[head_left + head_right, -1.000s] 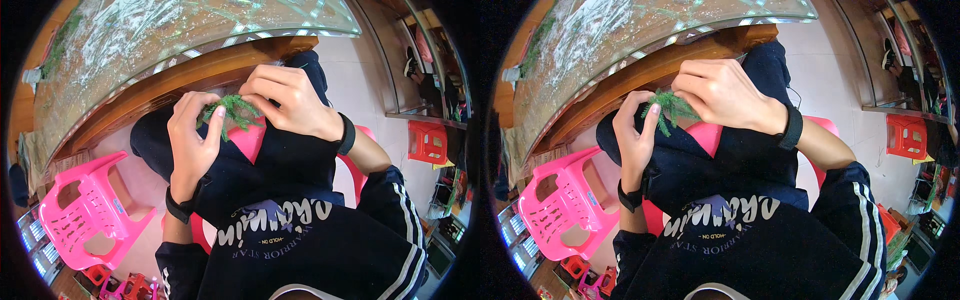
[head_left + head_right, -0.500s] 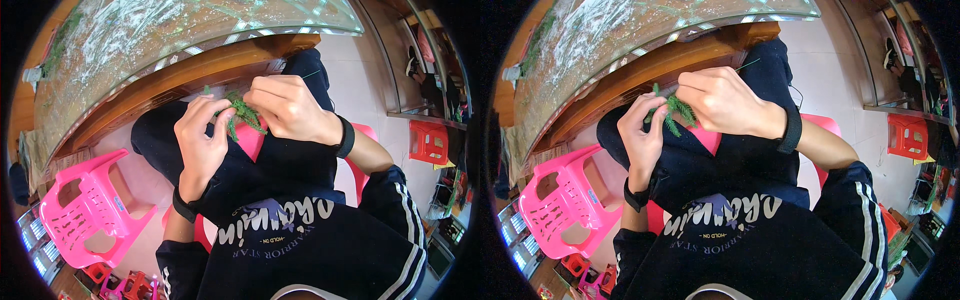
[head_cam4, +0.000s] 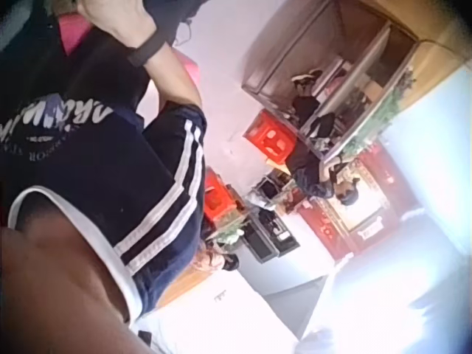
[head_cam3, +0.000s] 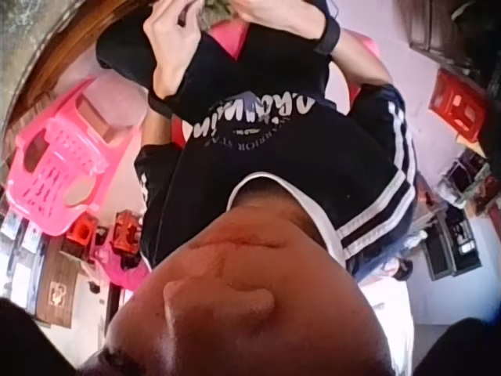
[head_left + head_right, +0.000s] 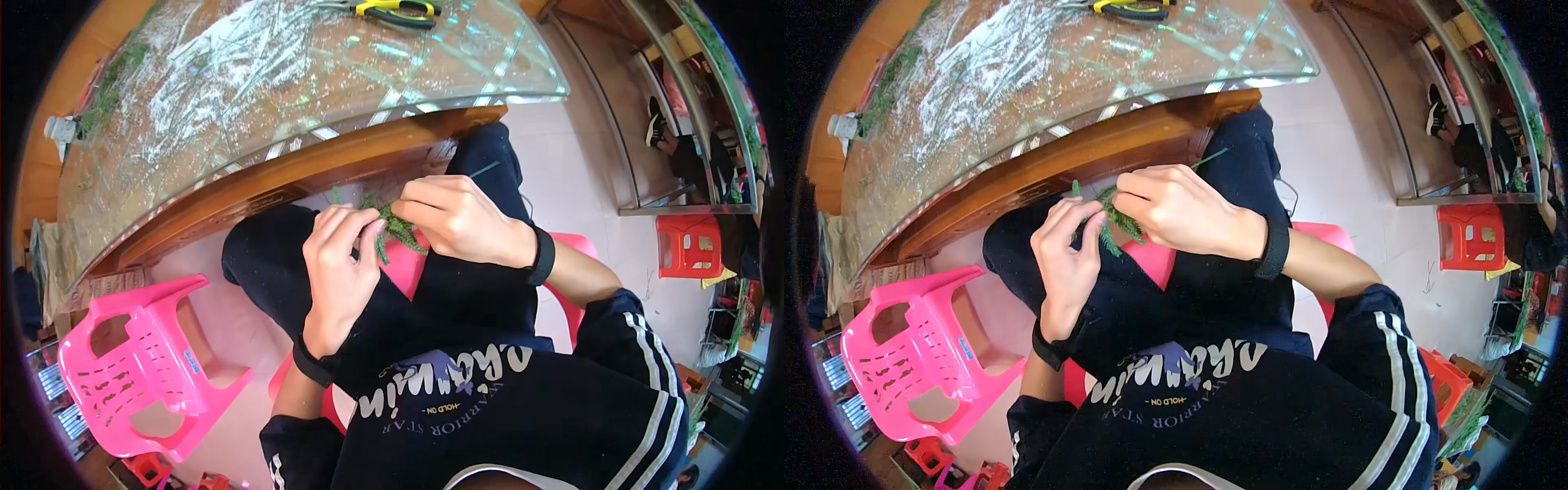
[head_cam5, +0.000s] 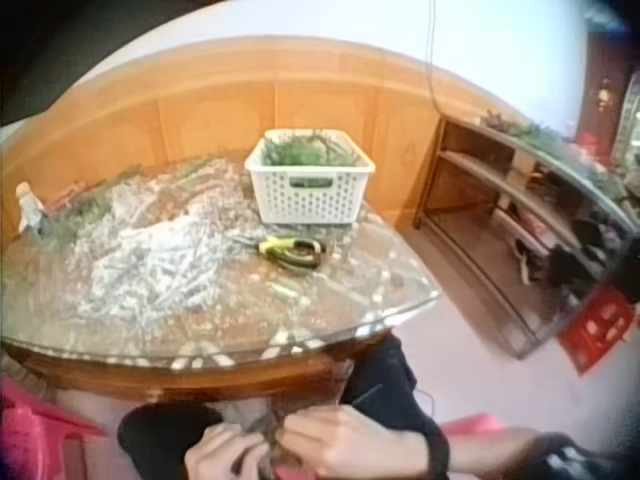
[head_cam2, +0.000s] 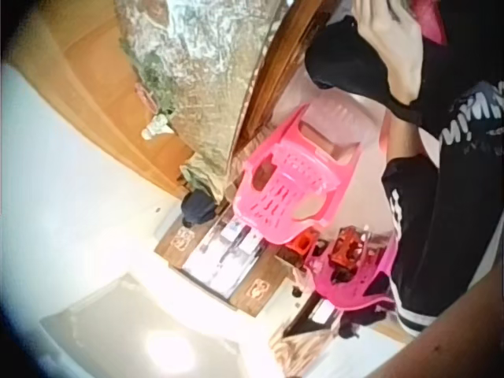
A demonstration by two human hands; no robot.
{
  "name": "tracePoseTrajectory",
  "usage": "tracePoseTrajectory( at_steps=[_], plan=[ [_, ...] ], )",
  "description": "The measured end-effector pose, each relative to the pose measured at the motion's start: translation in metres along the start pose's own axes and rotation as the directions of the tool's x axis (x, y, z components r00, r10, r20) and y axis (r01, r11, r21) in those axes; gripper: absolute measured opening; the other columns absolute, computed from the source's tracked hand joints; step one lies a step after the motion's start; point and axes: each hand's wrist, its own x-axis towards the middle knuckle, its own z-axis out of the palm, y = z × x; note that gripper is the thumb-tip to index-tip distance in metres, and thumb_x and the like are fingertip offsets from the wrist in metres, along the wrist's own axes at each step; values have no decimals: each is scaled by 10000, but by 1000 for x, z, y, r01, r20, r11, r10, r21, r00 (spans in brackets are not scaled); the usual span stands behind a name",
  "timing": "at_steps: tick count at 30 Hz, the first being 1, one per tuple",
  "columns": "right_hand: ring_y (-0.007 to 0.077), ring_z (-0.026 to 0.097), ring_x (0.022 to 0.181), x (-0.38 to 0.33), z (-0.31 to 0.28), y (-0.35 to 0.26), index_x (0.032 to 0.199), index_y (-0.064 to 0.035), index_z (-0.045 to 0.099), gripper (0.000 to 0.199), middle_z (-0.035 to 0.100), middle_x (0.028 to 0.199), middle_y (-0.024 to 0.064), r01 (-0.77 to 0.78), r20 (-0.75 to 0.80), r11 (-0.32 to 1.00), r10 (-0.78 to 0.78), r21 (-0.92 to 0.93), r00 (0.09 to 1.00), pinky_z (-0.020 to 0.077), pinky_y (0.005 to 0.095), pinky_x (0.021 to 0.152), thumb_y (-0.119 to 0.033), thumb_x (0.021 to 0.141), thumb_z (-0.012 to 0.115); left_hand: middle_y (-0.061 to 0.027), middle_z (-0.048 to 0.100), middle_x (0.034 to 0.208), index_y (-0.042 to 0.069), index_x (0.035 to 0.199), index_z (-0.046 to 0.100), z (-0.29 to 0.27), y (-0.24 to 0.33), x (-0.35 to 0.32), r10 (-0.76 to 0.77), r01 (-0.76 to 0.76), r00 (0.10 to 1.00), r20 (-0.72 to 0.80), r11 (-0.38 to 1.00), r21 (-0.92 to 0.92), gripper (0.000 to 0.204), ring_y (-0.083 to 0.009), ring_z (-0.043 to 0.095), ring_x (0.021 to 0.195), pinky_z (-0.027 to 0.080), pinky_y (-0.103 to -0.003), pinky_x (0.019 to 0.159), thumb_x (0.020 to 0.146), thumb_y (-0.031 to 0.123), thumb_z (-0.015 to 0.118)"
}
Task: Assembling and shaping artificial green foliage branches at a workstation.
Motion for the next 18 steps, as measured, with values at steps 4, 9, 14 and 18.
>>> tracePoseTrajectory(
  at_steps=[4,9,14,18],
  plan=[
    [286,551,704,10,-14,9,870,8,584,229,557,810,110,14,28,1000,-13,-5,1000,454,353,618,-8,642,583,-123,562,674,-7,752,599,-11,6,3,-59,58,998,-21,998,-28,108,-299,546,681,426,-337,692,668,-20,665],
    [333,551,827,40,-40,50,894,4,580,138,595,897,138,-233,-275,971,209,-57,938,452,394,730,-35,778,516,-131,597,731,-25,786,609,-19,2,6,-98,98,987,-124,995,-5,86,-262,571,724,441,-310,690,717,3,651],
    [335,580,860,102,-62,144,841,-5,587,126,612,850,170,-345,-156,857,308,-384,939,464,430,721,-45,768,492,-127,591,718,-18,788,611,-16,-3,4,-65,68,985,-160,997,18,90,-265,565,720,433,-322,695,723,27,654],
    [348,582,788,132,-67,163,810,-10,542,84,607,782,151,-227,-64,676,258,-701,964,468,430,671,-24,734,509,-114,579,701,-2,764,599,-17,-4,6,-29,36,984,-177,999,37,79,-275,547,699,404,-344,726,720,41,649]
  ],
)
